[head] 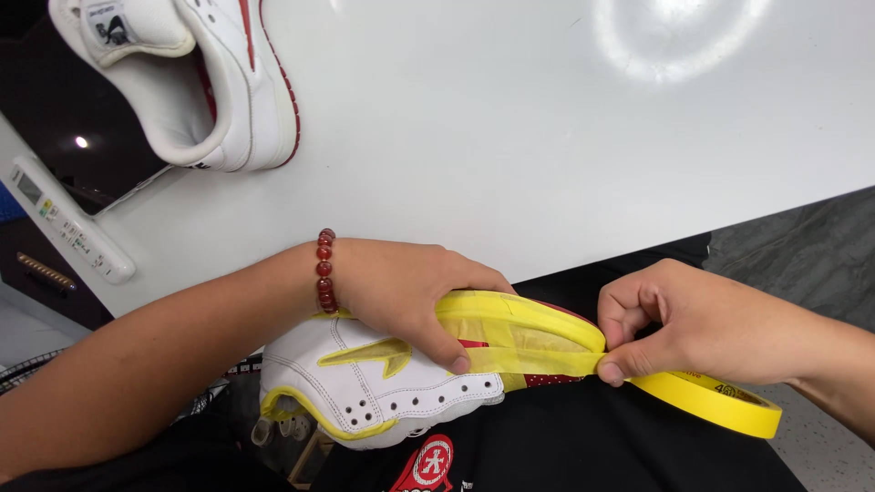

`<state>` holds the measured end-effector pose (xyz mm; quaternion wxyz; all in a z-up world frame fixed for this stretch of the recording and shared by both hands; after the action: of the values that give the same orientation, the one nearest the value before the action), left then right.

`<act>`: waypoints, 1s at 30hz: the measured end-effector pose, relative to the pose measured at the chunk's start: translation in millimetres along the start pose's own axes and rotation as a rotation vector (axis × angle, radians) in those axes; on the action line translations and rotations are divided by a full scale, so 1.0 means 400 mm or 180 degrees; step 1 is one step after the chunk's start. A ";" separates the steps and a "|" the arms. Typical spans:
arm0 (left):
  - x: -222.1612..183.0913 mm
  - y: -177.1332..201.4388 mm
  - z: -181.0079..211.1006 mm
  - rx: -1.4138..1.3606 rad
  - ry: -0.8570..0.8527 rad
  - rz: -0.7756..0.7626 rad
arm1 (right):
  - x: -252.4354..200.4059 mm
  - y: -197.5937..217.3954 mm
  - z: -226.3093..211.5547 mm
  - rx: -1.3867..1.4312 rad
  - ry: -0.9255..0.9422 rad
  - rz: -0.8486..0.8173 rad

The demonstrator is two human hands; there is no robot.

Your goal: Apply masking tape to the sole and edges of a sneaker to prepare for painting or customization.

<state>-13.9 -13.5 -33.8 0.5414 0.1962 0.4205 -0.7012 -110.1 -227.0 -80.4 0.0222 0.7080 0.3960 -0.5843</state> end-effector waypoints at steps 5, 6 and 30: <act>0.003 -0.011 0.027 0.0287 0.0041 0.0282 | 0.020 -0.008 0.029 0.0269 0.0169 0.0047; 0.009 -0.013 0.027 0.0425 0.0173 0.0426 | 0.015 -0.011 0.020 0.0290 0.0187 0.0103; 0.069 0.021 0.033 0.0173 0.0172 0.0320 | 0.001 -0.018 -0.004 0.1103 0.0758 -0.0031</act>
<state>-13.2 -41.0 -49.8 0.5589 0.2505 0.4053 -0.6787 -113.0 -221.0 -76.9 -0.1497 0.7633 0.2929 -0.5560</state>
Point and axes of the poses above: each hand's wrist, its own x-axis towards the middle knuckle, its own y-axis out of the back of the hand, z = x × y, the point moved 4 cm from there along x, towards the middle knuckle, and after that the axes turned 4 degrees about x, right-handed, at the moved point
